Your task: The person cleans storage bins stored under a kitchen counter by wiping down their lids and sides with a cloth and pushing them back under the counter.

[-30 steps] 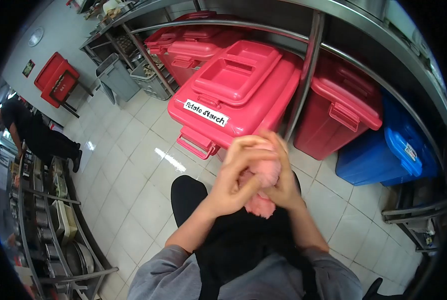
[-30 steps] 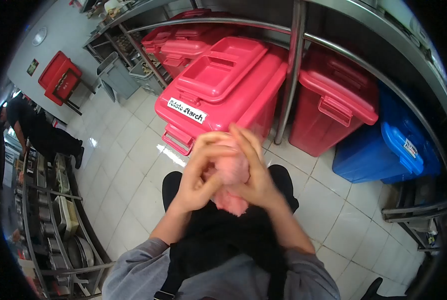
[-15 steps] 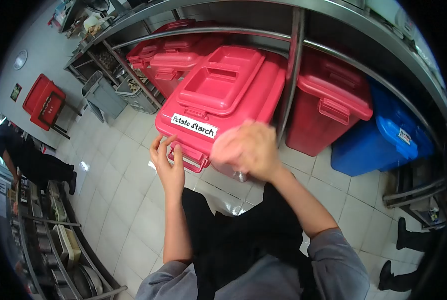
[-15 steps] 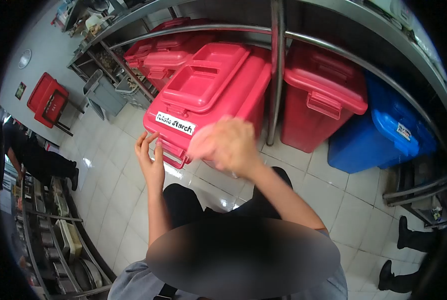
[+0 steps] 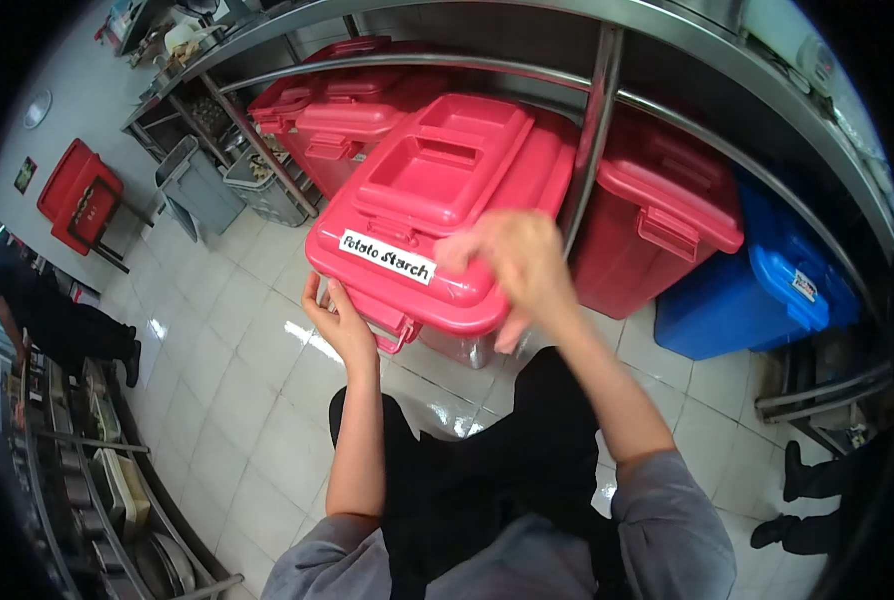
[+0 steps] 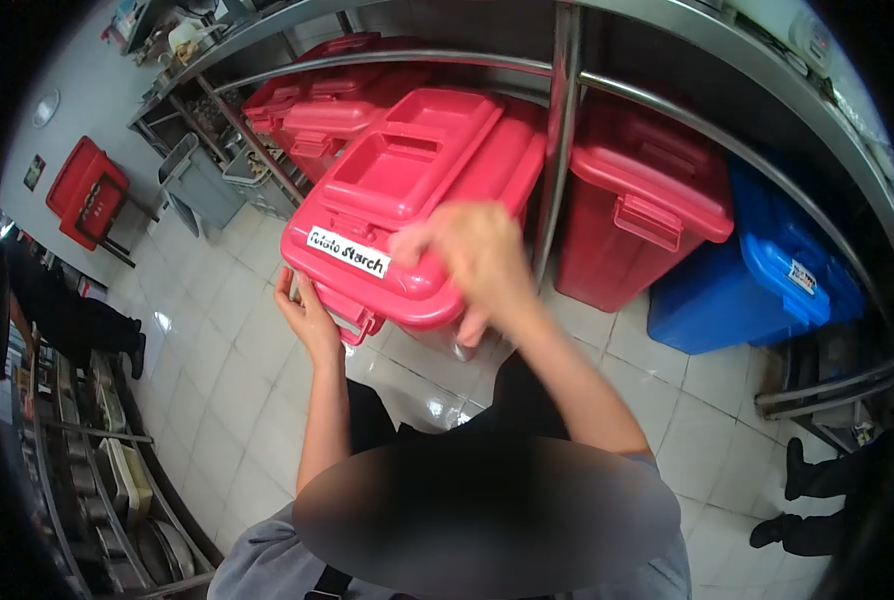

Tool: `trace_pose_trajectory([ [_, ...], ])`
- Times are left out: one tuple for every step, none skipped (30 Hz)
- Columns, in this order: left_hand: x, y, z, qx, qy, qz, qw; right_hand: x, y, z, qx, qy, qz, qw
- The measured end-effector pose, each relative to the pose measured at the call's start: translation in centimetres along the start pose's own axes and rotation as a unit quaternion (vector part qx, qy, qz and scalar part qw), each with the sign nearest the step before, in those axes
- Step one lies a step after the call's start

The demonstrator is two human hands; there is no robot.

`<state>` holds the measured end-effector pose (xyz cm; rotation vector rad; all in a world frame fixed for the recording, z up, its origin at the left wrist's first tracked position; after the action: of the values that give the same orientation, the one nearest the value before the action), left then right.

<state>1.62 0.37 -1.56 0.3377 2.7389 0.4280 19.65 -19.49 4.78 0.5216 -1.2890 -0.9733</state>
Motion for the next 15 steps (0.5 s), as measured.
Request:
trace_pose_trajectory([
  [0.1,0.0,0.7,0.050,-0.046,-0.026,0.997,1.2,2.1,-1.7,-0.071,0.068,0.005,0.995],
  [0.2,-0.1,1.5,0.099,-0.092,-0.053,0.989,0.0,2.7,-5.6,-0.057,-0.063,-0.025,0.996],
  [0.4,-0.2,1.9,0.146,-0.140,-0.082,0.976,-0.1,3.4,-7.0,-0.121,-0.068,-0.050,0.989],
  [0.8,-0.1,2.0,0.185,-0.149,-0.059,0.970,-0.5,3.9,-7.6,-0.136,-0.085,-0.055,0.985],
  [1.3,0.5,1.9,0.221,-0.160,-0.034,0.962,-1.0,3.2,-7.6,-0.136,-0.112,-0.036,0.984],
  [1.3,0.9,1.9,0.256,-0.173,-0.007,0.951,-0.5,2.8,-5.9,-0.134,-0.141,-0.018,0.981],
  [0.7,0.9,1.2,0.248,-0.179,-0.014,0.952,0.5,2.1,-2.8,-0.111,-0.145,-0.011,0.983],
  [0.7,1.1,1.4,0.251,-0.180,0.001,0.951,1.3,0.9,0.5,-0.088,-0.148,-0.004,0.985],
  [1.0,1.3,1.8,0.255,-0.179,0.015,0.950,1.7,-0.6,2.8,-0.069,-0.121,0.006,0.990],
  [1.4,1.2,1.8,0.261,-0.175,0.027,0.949,1.9,-1.6,4.5,-0.053,-0.091,0.018,0.994],
  [1.7,1.1,1.7,0.269,-0.176,0.038,0.946,2.3,-1.3,5.5,-0.033,-0.022,0.050,0.998],
  [1.8,1.2,1.2,0.276,-0.177,0.049,0.943,3.1,-0.8,6.5,-0.014,0.046,0.082,0.996],
  [2.1,1.0,1.0,0.285,-0.178,0.060,0.940,3.8,-0.4,7.6,0.004,0.114,0.114,0.987],
  [2.2,0.8,0.9,0.277,-0.179,0.050,0.943,4.1,0.5,7.9,0.001,0.095,0.081,0.992],
  [2.0,0.5,1.1,0.267,-0.183,0.040,0.945,3.9,2.6,7.4,0.001,0.074,0.047,0.996],
])
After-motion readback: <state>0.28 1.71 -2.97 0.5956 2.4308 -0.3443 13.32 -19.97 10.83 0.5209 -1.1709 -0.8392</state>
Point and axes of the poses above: each hand's wrist, its own y-axis towards the middle knuckle, its own x-axis out of the back of the hand, z = x × y, the point moved 2 cm from there along y, towards the middle knuckle, and after that the axes turned 11 degrees about -y, right-handed, at the moved point
